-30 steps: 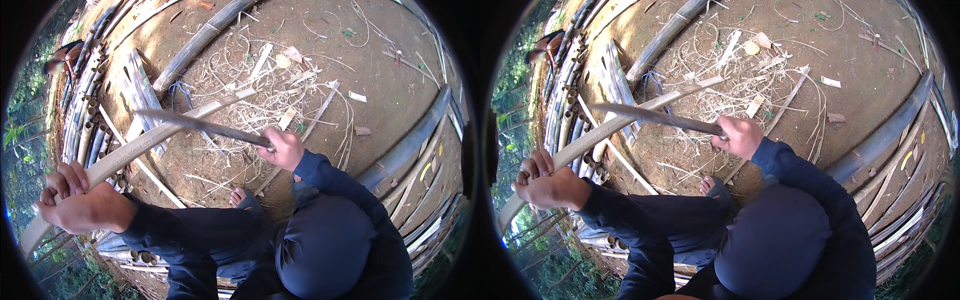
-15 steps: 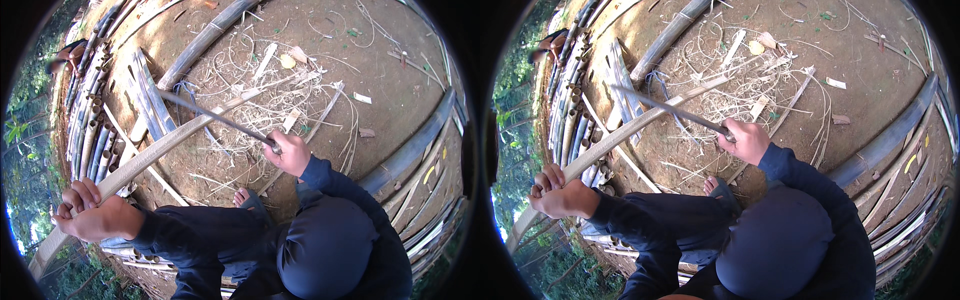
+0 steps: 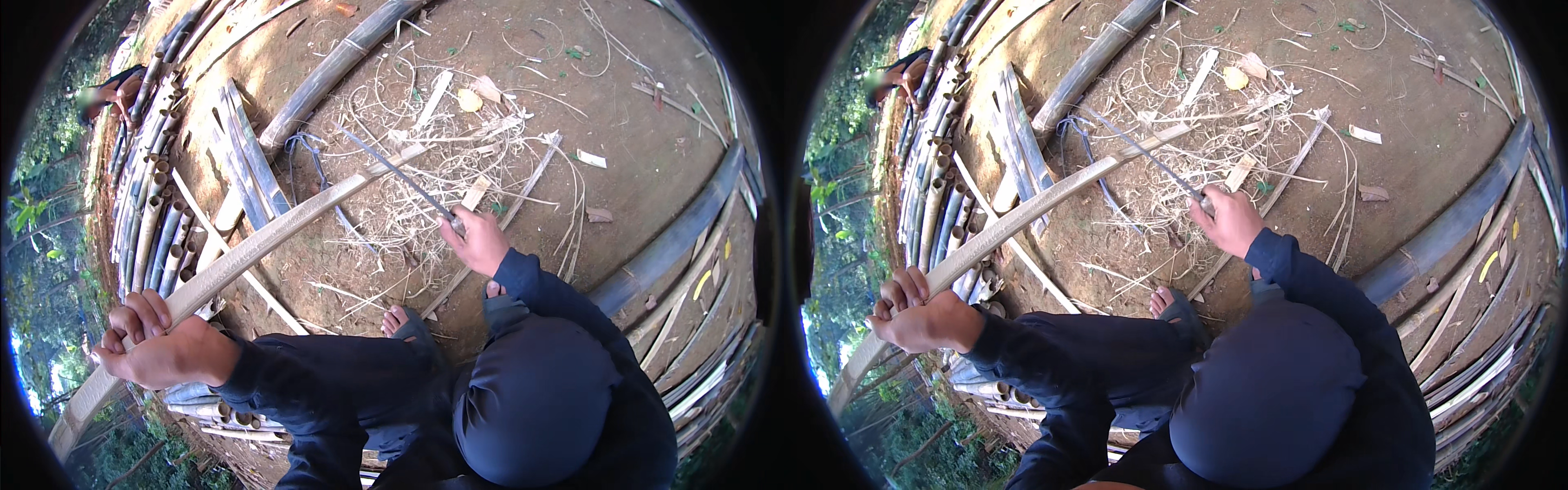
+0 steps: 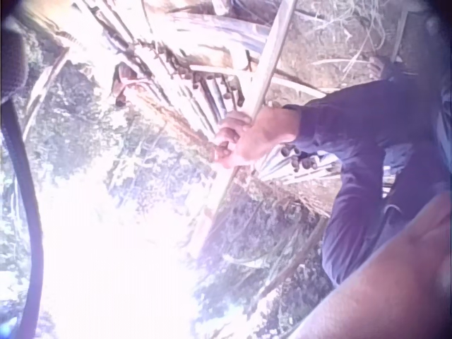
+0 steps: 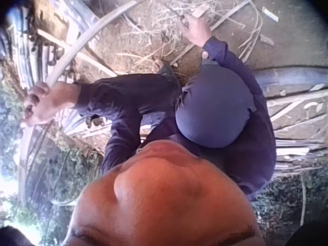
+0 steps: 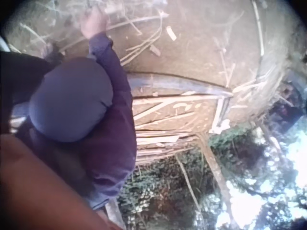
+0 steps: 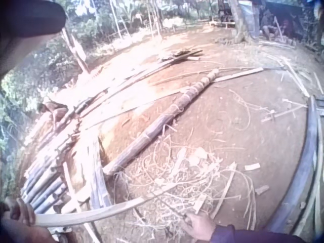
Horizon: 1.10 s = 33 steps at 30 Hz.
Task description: The person scrapes the surface of a bamboo strip using a blade, then uses a thin strand to measure and mark the strip.
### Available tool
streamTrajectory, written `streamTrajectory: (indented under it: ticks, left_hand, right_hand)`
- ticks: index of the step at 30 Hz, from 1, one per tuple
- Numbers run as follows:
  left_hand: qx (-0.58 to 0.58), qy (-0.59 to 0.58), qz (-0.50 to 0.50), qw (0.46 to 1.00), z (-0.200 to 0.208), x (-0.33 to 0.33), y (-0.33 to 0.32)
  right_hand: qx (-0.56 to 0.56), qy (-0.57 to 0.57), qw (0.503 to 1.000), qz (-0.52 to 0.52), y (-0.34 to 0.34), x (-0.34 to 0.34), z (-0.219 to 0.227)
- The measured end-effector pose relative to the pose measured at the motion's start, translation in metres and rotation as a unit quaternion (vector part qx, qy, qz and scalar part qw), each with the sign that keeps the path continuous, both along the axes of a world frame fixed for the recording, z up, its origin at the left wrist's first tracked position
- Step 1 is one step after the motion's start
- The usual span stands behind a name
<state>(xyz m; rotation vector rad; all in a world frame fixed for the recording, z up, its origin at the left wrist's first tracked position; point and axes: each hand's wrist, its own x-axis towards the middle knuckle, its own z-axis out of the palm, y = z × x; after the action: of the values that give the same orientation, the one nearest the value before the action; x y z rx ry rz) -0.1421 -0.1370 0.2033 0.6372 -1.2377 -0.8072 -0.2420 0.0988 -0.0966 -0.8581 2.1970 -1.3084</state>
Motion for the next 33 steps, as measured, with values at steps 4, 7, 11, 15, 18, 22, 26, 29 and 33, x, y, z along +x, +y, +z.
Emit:
streamTrajectory:
  ticks: [4,7,11,15,18,22,26,29,33]
  left_hand:
    - [-0.013,-0.001,0.006,1.0,0.002,-0.008,0.011]
    - [-0.003,0.007,-0.006,1.0,0.0,-0.01,0.012]
    - [-0.001,0.032,-0.009,0.999,-0.006,-0.008,0.012]
    - [-0.004,0.013,0.011,1.0,-0.005,-0.009,0.019]
    - [-0.023,-0.004,-0.01,1.0,0.003,0.0,0.022]
    - [-0.019,-0.005,-0.033,0.999,0.004,-0.008,0.033]
    - [-0.006,0.017,-0.056,0.998,-0.007,-0.012,0.036]
    - [-0.015,-0.001,-0.045,0.999,0.002,0.001,0.031]
    - [-0.013,0.017,-0.067,0.998,0.0,-0.003,0.035]
  right_hand:
    - [-0.122,0.082,0.989,0.003,-0.004,0.001,0.02]
    - [0.199,-0.034,0.979,-0.004,0.011,-0.011,-0.059]
    - [0.163,-0.02,0.986,-0.023,0.02,-0.023,-0.081]
    - [0.126,-0.036,0.991,-0.011,0.01,-0.013,-0.044]
    - [0.014,0.01,1.0,0.006,-0.002,0.003,0.014]
    - [0.024,0.089,0.996,-0.02,0.023,-0.003,-0.052]
    - [0.167,0.041,0.98,-0.096,0.037,-0.035,-0.111]
    - [0.158,-0.252,0.95,-0.1,0.018,-0.014,-0.078]
    - [0.113,-0.022,0.99,-0.077,0.022,-0.014,-0.058]
